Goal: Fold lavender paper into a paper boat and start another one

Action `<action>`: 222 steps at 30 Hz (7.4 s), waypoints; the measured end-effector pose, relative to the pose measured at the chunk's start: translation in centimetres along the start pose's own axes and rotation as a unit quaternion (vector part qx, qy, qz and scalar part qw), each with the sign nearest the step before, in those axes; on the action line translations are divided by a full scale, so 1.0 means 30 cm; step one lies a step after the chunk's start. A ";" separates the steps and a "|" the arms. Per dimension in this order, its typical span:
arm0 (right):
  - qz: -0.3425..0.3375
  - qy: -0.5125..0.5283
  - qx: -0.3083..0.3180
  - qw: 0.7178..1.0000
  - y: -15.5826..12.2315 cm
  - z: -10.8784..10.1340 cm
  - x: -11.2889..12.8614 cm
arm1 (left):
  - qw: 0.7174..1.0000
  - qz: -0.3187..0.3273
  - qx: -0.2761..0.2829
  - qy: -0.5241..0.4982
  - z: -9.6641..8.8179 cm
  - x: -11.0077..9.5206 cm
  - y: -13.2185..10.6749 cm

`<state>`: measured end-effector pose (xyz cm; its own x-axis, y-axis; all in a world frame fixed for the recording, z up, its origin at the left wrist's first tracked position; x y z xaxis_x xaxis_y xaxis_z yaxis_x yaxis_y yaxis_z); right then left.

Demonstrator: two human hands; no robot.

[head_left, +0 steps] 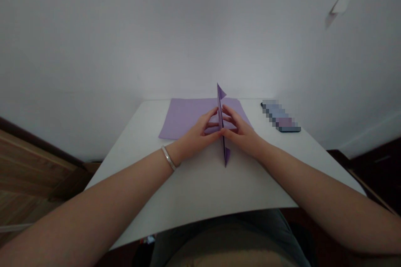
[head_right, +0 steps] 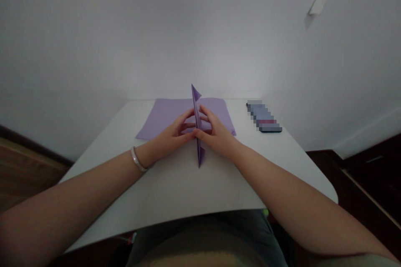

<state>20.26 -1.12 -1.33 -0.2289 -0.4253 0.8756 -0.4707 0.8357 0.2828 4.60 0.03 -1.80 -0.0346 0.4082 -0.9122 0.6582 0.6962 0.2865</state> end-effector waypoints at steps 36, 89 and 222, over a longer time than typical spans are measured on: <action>-0.043 -0.111 -0.052 0.991 -0.012 0.003 0.075 | 0.971 -0.010 -0.105 0.215 0.006 -0.059 -0.018; 0.228 -0.417 -0.071 0.877 -0.017 -0.071 0.020 | 0.909 -0.105 -0.088 0.394 -0.094 0.020 0.006; -0.141 -0.424 0.161 0.880 -0.036 -0.061 0.034 | 0.799 -0.095 0.154 0.573 -0.071 0.040 -0.030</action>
<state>22.10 -1.84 -0.02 -0.5534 -0.8206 0.1427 -0.7965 0.5714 0.1976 2.36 1.15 -2.52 -0.7059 0.7082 -0.0117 0.7070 0.7035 -0.0725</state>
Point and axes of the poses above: each hand's wrist, its own y-axis towards the middle knuckle, its own z-axis out of the palm, x = y × z, the point moved 3 cm from there along y, towards the middle knuckle, and after that the axes turned 6 degrees about x, right-handed, at the moved point
